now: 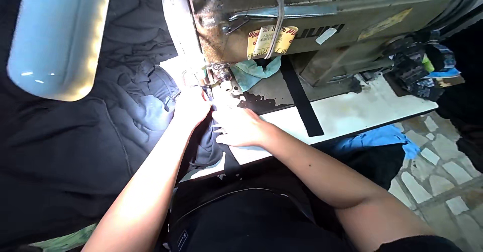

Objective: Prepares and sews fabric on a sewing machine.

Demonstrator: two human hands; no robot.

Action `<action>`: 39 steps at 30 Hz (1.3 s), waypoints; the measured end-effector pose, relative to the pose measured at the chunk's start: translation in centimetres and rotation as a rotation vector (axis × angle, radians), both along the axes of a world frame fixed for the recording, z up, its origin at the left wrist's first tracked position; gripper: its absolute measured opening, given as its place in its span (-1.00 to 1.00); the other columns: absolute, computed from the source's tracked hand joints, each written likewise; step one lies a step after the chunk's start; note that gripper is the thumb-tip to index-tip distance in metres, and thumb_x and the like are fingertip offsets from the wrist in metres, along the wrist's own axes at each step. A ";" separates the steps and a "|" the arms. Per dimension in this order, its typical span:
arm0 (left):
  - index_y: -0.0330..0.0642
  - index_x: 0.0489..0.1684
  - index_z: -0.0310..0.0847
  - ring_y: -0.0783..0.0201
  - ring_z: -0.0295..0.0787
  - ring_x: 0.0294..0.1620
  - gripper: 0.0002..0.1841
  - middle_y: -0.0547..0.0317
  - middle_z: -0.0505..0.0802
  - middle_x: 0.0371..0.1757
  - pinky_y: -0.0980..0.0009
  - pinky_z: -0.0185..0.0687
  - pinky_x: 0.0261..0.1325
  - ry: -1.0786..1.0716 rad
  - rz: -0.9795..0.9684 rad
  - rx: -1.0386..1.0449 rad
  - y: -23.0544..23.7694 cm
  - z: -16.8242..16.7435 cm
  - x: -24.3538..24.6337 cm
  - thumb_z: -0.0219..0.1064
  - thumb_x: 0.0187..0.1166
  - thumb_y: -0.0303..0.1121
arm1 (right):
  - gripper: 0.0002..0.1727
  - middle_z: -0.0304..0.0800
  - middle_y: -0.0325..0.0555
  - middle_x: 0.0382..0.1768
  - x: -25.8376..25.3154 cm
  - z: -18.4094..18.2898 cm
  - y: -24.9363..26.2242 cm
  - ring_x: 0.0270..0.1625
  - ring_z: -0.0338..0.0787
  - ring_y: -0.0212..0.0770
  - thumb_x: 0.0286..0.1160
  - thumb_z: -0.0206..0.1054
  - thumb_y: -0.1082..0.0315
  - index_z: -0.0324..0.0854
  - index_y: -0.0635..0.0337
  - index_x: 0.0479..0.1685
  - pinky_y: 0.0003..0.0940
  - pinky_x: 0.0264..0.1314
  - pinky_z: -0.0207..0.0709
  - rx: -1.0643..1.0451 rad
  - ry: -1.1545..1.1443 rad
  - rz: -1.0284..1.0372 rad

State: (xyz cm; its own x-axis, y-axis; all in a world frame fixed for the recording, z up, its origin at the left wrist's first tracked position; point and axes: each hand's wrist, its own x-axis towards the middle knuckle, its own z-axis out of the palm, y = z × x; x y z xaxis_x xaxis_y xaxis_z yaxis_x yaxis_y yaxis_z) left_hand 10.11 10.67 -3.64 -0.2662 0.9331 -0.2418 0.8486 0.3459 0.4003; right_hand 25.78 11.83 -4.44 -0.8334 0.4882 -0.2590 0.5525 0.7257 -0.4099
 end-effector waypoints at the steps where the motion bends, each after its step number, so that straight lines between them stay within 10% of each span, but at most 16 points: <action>1: -0.52 -0.19 0.71 -0.33 0.70 0.17 -0.78 -0.43 0.75 -0.02 -0.24 0.52 0.27 0.023 -0.022 0.093 -0.5 -0.8 0.0 0.38 0.62 -0.42 | -0.41 0.40 0.18 0.62 0.1 -0.4 0.4 0.08 0.81 0.12 0.52 0.45 0.00 0.57 0.22 0.39 0.12 0.00 0.67 0.022 0.022 0.031; 8: -0.48 -0.14 0.80 -0.37 0.73 0.20 -0.79 -0.39 0.81 -0.03 -0.23 0.49 0.36 0.129 -0.303 0.600 -3.7 -5.6 -1.1 0.27 0.63 -0.48 | -0.24 0.28 0.05 0.75 0.2 -0.4 0.7 0.30 0.73 0.14 0.56 0.37 -0.10 0.39 0.05 0.72 0.16 0.09 0.64 0.005 -0.004 0.002; 12: -0.48 -0.18 0.82 -0.37 0.75 0.18 -0.78 -0.39 0.83 -0.07 -0.24 0.48 0.37 0.104 -0.291 0.632 -2.3 -5.7 -1.8 0.29 0.60 -0.46 | -0.26 0.77 0.11 0.22 -0.3 -0.2 0.8 0.04 0.82 0.15 0.59 0.34 -0.13 0.37 -0.05 0.73 0.21 0.00 0.63 -0.054 -0.040 -0.122; 16: -0.46 -0.18 0.83 -0.36 0.73 0.19 -0.77 -0.38 0.84 -0.05 -0.23 0.46 0.38 0.094 -0.264 0.618 -1.9 -5.6 -2.1 0.30 0.63 -0.43 | -0.26 0.82 0.06 0.07 -0.8 -0.3 0.4 0.02 0.82 0.13 0.62 0.30 -0.12 0.32 -0.12 0.78 0.21 0.00 0.63 -0.049 -0.073 -0.195; 21: -0.48 -0.19 0.82 -0.37 0.73 0.21 -0.76 -0.41 0.82 -0.04 -0.24 0.47 0.39 0.090 -0.263 0.617 -1.8 -5.6 -1.9 0.30 0.65 -0.43 | -0.28 0.78 0.12 0.20 -0.5 -0.5 0.0 0.02 0.83 0.15 0.62 0.34 -0.10 0.36 -0.10 0.76 0.21 0.00 0.64 -0.037 -0.027 -0.222; 24: -0.52 -0.23 0.80 -0.41 0.73 0.21 -0.75 -0.45 0.82 -0.05 -0.26 0.47 0.38 0.095 -0.267 0.647 -1.9 -5.6 -1.9 0.30 0.64 -0.44 | -0.52 0.52 0.17 0.46 2.3 -0.7 -0.6 0.04 0.82 0.07 0.55 0.44 0.28 0.59 0.12 0.46 0.02 0.03 0.74 0.022 0.219 -0.317; 29: -0.54 -0.20 0.77 -0.41 0.73 0.21 -0.76 -0.46 0.82 -0.04 -0.27 0.43 0.42 0.072 -0.270 0.624 -1.7 -5.4 -1.7 0.27 0.64 -0.47 | -0.55 0.66 0.41 0.33 12.9 0.3 2.1 0.25 0.77 0.30 0.38 0.22 0.71 0.70 0.38 0.28 0.17 0.18 0.67 0.506 0.508 -0.708; 35: -0.49 0.02 0.80 -0.42 0.69 0.27 -0.70 -0.47 0.79 0.07 -0.25 0.47 0.41 0.127 -0.334 0.587 -2.4 -5.7 -2.1 0.30 0.64 -0.37 | -0.24 0.26 0.30 0.76 21.3 -5.8 6.7 0.81 0.12 0.47 0.29 0.23 0.68 0.40 0.24 0.67 0.60 0.61 0.01 0.785 0.442 -0.883; 39: -0.49 0.05 0.79 -0.43 0.70 0.26 -0.68 -0.49 0.79 0.10 -0.25 0.47 0.41 0.149 -0.364 0.610 -2.7 -5.9 -2.3 0.29 0.62 -0.35 | -0.23 0.23 0.35 0.76 21.3 -6.8 6.4 0.83 0.10 0.45 0.25 0.18 0.67 0.37 0.30 0.68 0.55 0.70 -0.10 0.793 0.494 -0.873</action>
State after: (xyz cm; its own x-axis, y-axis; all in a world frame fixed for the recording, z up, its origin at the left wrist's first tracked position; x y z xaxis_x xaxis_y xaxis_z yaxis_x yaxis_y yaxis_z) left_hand 7.84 7.97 -9.56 0.0971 0.9259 0.3651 0.9281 -0.2168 0.3028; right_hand 47.12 18.24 -11.20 -0.0833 0.7975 0.5975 0.8806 0.3395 -0.3304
